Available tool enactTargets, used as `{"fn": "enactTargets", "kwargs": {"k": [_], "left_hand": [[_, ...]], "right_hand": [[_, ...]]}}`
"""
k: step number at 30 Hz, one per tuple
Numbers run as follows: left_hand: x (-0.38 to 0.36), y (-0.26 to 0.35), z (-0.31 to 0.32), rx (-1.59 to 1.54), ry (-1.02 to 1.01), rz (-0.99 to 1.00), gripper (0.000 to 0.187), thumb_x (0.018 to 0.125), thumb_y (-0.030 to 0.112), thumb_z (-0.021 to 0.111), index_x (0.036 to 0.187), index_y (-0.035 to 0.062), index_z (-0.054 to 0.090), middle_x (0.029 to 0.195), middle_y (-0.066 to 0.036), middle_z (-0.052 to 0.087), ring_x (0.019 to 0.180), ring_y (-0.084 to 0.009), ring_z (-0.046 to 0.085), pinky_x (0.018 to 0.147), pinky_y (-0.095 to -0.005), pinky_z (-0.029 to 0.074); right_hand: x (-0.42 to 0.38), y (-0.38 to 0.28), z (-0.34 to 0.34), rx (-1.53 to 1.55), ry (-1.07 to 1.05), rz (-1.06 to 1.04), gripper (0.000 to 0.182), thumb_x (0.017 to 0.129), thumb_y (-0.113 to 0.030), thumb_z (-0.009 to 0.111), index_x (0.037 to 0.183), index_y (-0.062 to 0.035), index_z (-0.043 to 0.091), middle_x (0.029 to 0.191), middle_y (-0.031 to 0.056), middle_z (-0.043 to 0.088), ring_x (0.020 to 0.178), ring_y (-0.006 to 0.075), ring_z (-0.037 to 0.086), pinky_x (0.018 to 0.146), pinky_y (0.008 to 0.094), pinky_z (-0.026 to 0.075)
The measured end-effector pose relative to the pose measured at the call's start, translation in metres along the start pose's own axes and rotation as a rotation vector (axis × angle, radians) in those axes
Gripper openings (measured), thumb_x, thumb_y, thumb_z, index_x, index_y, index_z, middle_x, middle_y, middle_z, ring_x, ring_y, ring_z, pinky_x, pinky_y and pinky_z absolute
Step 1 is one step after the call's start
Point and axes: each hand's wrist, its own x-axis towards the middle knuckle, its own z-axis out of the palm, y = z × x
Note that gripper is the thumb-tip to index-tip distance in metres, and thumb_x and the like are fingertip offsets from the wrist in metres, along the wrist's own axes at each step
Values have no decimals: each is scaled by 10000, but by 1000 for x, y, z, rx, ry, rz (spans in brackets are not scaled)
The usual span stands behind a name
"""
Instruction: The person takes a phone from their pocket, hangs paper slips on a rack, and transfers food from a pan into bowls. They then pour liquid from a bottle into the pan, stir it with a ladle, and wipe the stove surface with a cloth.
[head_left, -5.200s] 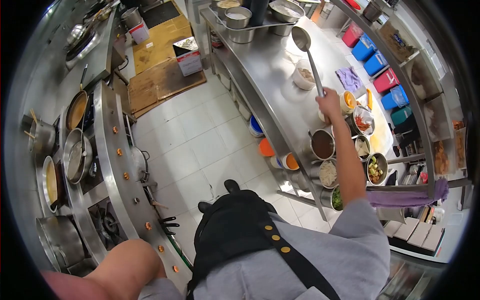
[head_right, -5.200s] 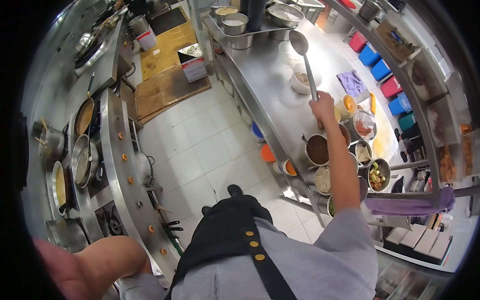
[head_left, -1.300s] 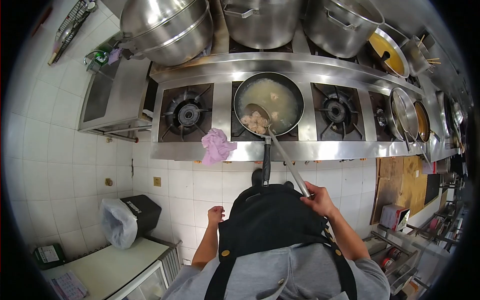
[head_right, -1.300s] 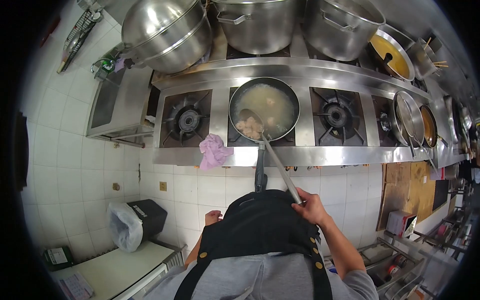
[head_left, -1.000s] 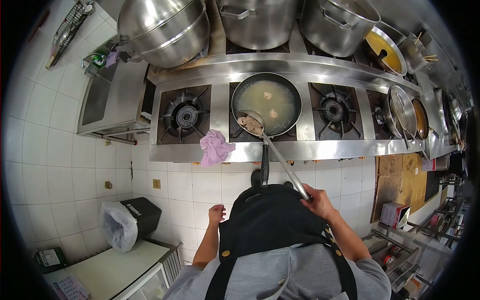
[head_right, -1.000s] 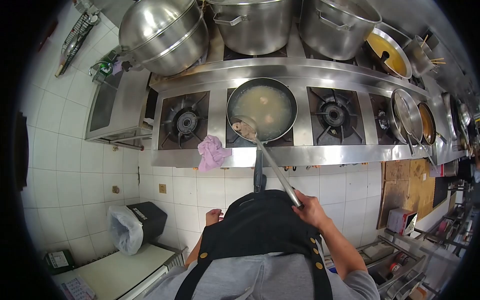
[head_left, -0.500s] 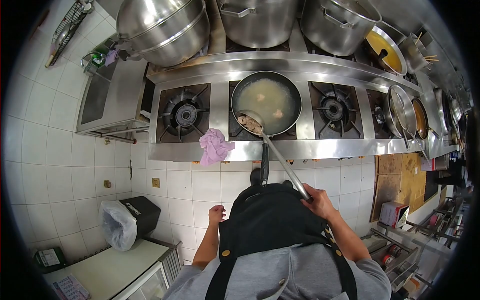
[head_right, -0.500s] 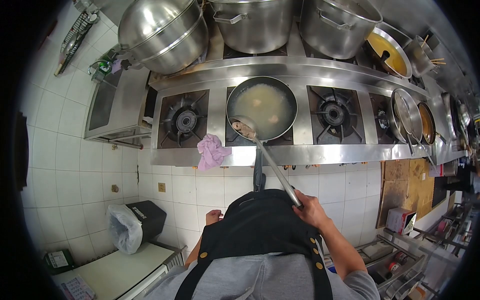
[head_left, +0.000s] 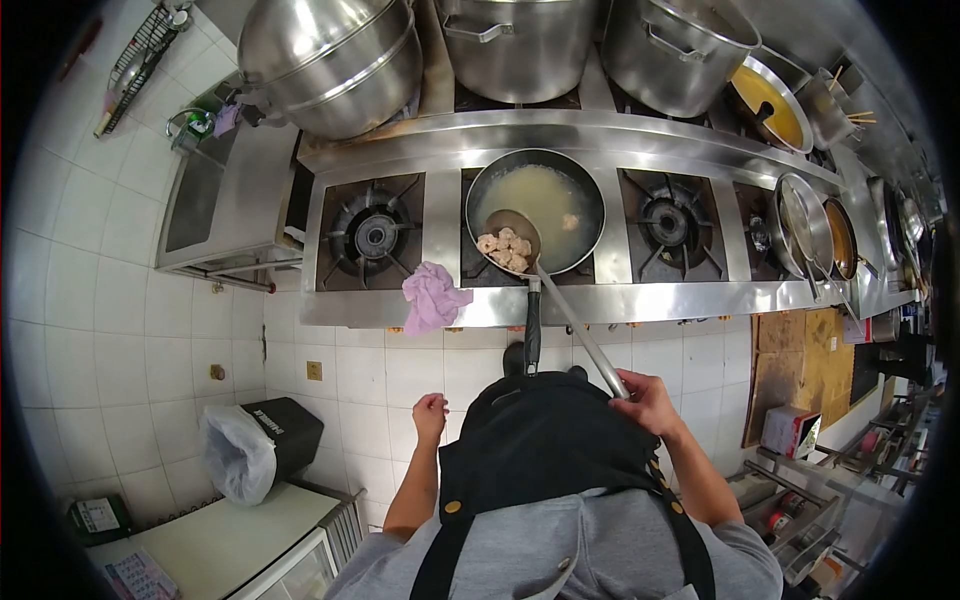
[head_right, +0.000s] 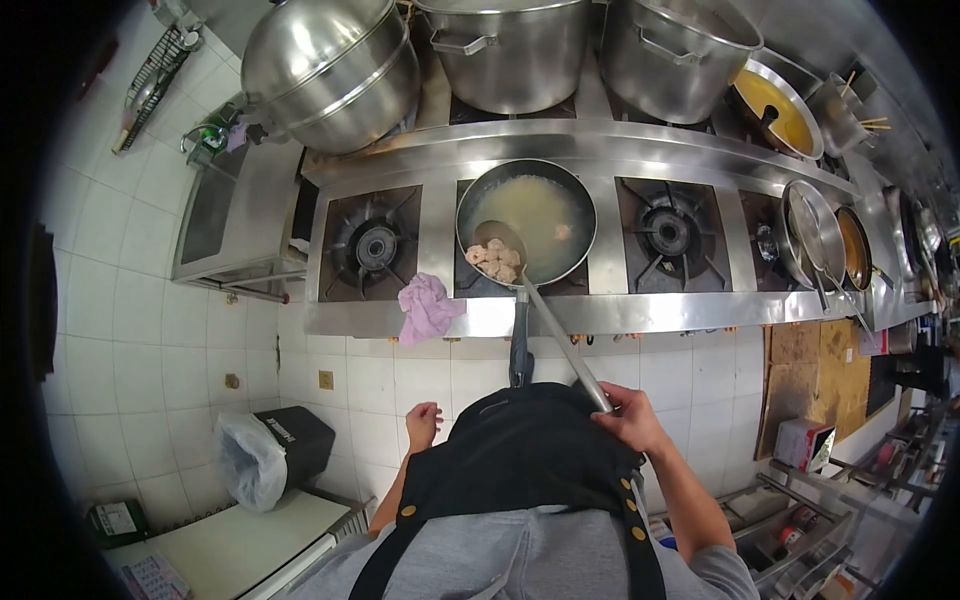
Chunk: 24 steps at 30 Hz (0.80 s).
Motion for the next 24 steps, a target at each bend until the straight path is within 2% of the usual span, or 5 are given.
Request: {"fn": "enactTargets", "kwargs": {"k": [5, 7, 11, 18, 24], "left_hand": [[49, 100, 37, -74, 0, 283, 168, 869, 121, 619, 968, -11, 650, 822, -83, 671, 697, -145, 632, 579, -257, 491], [76, 155, 56, 198, 48, 666, 225, 828, 118, 661, 1026, 12, 644, 954, -126, 662, 868, -232, 630, 783, -338, 491], [106, 245, 100, 419, 124, 988, 349, 792, 116, 672, 1132, 57, 618, 1158, -175, 591, 1086, -371, 510, 971, -432, 381], [116, 303, 102, 291, 218, 1065, 314, 812, 108, 665, 1118, 51, 624, 1093, -167, 616, 1038, -327, 550, 933, -405, 428], [106, 358, 94, 173, -75, 988, 230, 928, 137, 583, 1110, 2, 627, 1023, -102, 672, 968, -199, 623, 859, -330, 488]], "right_hand": [[22, -21, -14, 503, -147, 312, 458, 826, 32, 619, 1276, 18, 534, 599, 14, 510, 436, 72, 427, 400, 251, 363], [31, -18, -9, 520, -133, 302, 404, 838, 9, 606, 1238, 23, 548, 555, 0, 464, 410, 79, 403, 384, 252, 349], [40, -13, -3, 732, -139, 352, 403, 833, 11, 605, 1231, 6, 542, 602, 9, 482, 425, 69, 395, 387, 237, 328], [47, -23, 36, 984, -84, 257, 445, 837, 6, 585, 1275, 8, 502, 659, 20, 480, 430, 50, 385, 381, 204, 304], [-36, -36, 28, 1091, 91, 173, 450, 853, -12, 589, 1291, 10, 492, 673, 12, 480, 449, 41, 389, 387, 201, 302]]}}
